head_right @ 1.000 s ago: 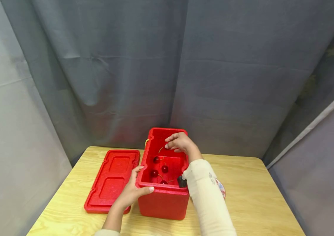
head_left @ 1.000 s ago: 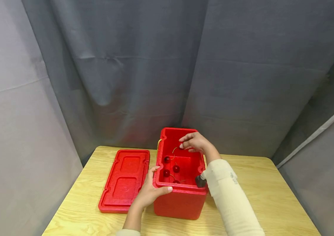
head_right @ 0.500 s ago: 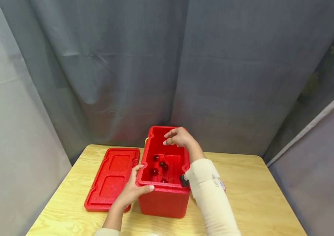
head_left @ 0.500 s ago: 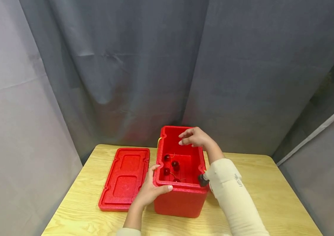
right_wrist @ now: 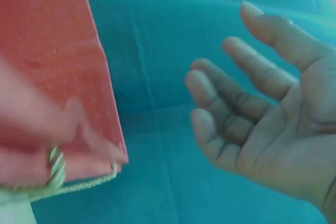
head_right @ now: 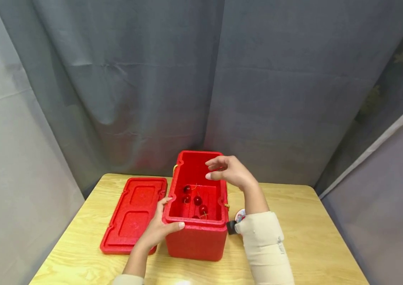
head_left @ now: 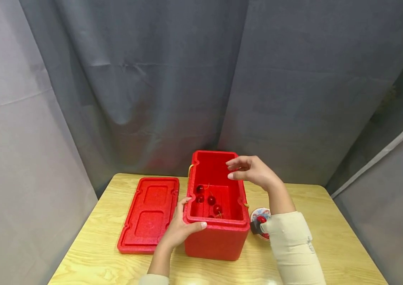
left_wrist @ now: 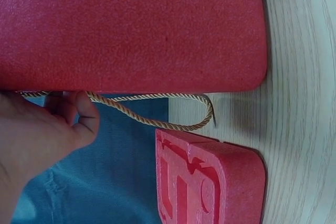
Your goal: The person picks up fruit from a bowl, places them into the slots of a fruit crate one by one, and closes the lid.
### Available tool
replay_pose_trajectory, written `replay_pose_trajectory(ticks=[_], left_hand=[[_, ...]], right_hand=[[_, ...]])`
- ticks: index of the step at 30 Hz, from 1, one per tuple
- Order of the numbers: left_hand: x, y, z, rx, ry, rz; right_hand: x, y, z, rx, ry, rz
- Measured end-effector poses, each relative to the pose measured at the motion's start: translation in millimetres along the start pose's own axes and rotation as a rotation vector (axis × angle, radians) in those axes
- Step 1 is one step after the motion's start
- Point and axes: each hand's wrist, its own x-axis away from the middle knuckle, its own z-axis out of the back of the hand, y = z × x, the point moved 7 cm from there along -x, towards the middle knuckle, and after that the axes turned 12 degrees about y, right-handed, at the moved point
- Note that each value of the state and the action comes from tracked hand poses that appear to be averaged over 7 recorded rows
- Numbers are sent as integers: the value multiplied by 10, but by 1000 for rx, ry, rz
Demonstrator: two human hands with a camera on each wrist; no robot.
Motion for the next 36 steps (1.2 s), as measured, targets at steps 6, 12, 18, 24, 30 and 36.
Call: replay_pose_trajectory(ticks=[6,12,18,24,30,36], left_hand=[[0,-6,36,-10,23,0],[6,2,34,-17,20,-5],[1,-5,31,-24,24,-4],[8,-10,31,-26,20,5],[11,-6,30,-11,9,9],[12,-5,24,-9,14,10]], right_hand=[[229,28,51,-35,-18,128],[439,220,79,-103,-40,142],[596,470,128,-149,6,119],[769,812,170,-165,74,38],[914,1132,183,-176,131,1],[1003,1412,180,-205,168,-94]])
